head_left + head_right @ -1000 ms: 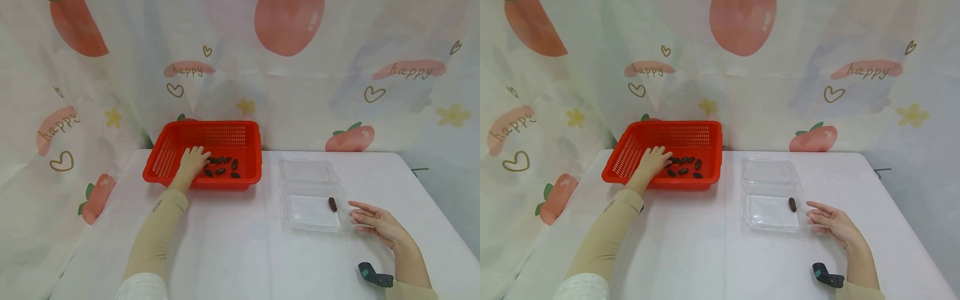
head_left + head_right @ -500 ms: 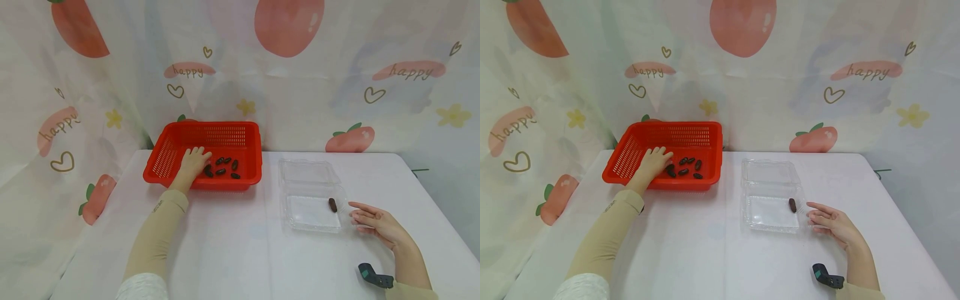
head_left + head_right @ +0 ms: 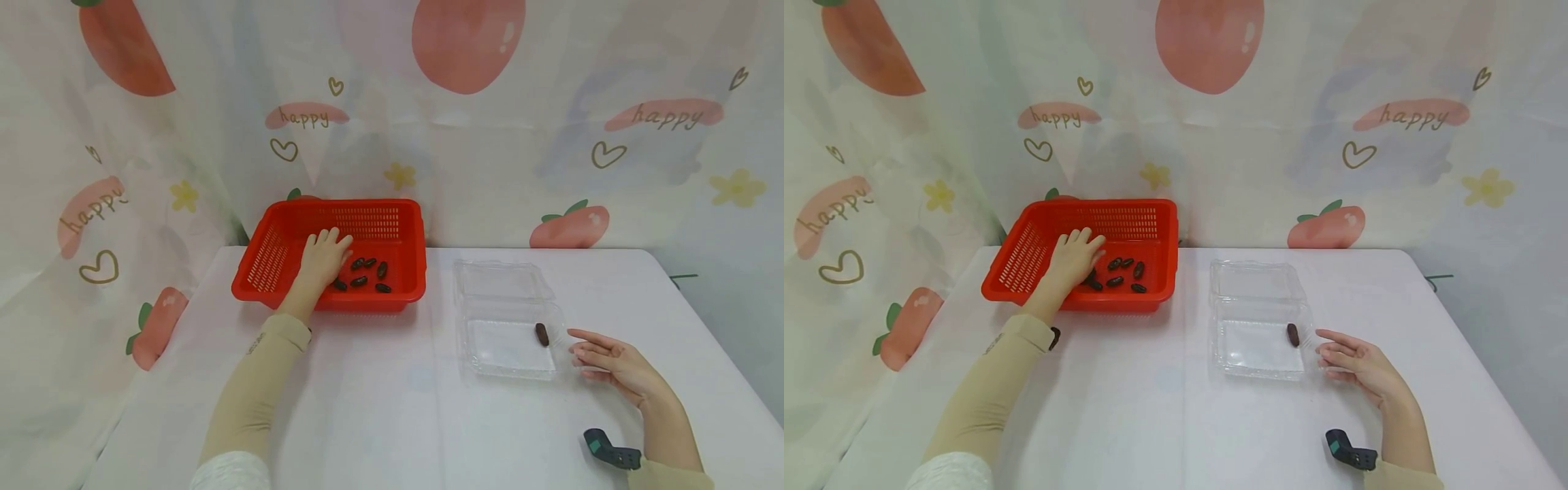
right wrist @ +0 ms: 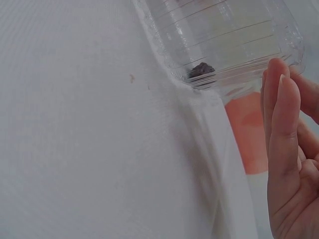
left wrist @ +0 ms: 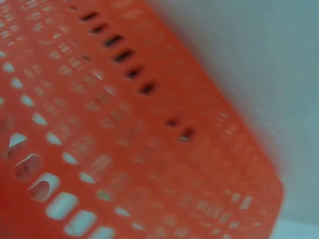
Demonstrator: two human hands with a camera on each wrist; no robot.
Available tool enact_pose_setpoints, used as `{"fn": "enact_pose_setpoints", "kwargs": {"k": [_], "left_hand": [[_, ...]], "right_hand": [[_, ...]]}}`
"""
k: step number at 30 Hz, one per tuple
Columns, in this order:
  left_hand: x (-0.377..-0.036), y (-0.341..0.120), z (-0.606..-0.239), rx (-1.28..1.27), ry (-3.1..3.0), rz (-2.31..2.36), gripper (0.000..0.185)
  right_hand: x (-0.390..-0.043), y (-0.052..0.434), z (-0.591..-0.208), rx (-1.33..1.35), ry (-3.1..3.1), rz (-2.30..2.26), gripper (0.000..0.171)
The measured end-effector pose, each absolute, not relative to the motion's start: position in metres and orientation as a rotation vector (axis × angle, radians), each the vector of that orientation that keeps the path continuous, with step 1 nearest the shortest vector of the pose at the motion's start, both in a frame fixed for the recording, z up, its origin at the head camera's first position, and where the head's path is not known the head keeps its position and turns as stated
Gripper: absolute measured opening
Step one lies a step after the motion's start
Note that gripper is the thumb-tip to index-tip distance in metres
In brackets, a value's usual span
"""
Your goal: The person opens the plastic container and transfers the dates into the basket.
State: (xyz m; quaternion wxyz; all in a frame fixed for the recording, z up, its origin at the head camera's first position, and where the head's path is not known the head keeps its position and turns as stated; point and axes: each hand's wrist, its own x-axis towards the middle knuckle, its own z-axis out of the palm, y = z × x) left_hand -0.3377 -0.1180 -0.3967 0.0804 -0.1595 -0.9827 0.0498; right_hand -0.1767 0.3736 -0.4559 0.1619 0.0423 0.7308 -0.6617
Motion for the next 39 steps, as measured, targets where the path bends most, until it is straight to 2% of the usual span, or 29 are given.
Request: {"fn": "enact_pose_setpoints", "kwargs": {"k": [7,15,26,39], "left_hand": [[-0.326,-0.084,-0.381,-0.552,-2.849,0.183,0.034],[-0.306,-0.044,-0.38,-0.679,-2.714,0.167,0.036],[-0.289,0.007,-0.395,-0.79,-2.583,0.152,0.031],[-0.27,0.069,-0.409,-0.929,-2.698,0.173,0.036]], "right_hand": [[-0.175,0.375,-0.458,0.126,2.108,-1.867,0.03],[-0.176,0.374,-0.458,0.113,2.11,-1.873,0.03],[-0.176,0.374,-0.458,0.097,2.112,-1.876,0.031],[-0.177,0.374,-0.457,0.128,2.104,-1.875,0.031]]}}
